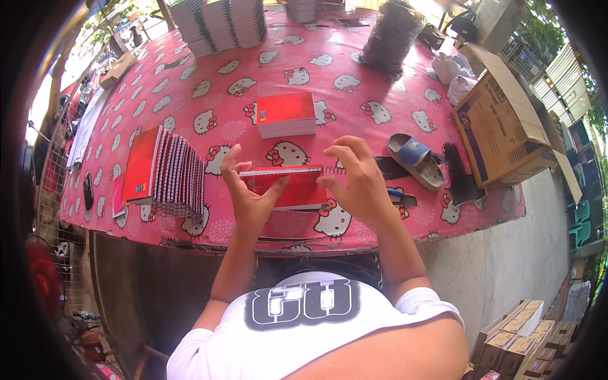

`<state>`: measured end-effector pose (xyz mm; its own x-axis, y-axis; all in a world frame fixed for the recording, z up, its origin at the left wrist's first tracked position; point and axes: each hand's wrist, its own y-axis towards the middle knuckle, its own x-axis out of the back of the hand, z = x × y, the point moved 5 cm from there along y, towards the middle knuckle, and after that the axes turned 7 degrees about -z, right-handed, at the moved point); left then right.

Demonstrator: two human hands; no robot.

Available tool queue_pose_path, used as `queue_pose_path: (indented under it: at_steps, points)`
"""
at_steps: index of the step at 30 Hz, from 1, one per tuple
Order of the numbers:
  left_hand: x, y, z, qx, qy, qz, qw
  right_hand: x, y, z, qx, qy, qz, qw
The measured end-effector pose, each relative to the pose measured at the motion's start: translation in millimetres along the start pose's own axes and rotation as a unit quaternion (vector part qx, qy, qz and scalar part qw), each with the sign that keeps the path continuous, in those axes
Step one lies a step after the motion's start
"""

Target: The person applies white tape to the spine of small red and purple notebooks by hand and cuts the tape using blue shears.

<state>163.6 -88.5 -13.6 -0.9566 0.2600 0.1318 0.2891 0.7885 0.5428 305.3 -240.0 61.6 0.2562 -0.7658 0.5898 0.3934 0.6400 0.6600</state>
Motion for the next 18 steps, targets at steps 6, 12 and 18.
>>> queue_pose_path:
  at_steps: [6, 12, 18]
  points:
    - [4.9, -17.3, 17.8, 0.120, -0.193, 0.051, 0.973, -28.4, -59.6, -21.0, -0.163, 0.051, 0.062, 0.983]
    - [6.0, -16.2, 11.6, -0.008, -0.066, 0.005, 0.998, -85.3, -57.1, -49.6, -0.224, 0.324, -0.108, 0.913]
    - [22.6, -7.9, -8.6, 0.085, -0.150, 0.035, 0.984, -60.3, -34.6, -37.7, -0.179, 0.269, -0.091, 0.942]
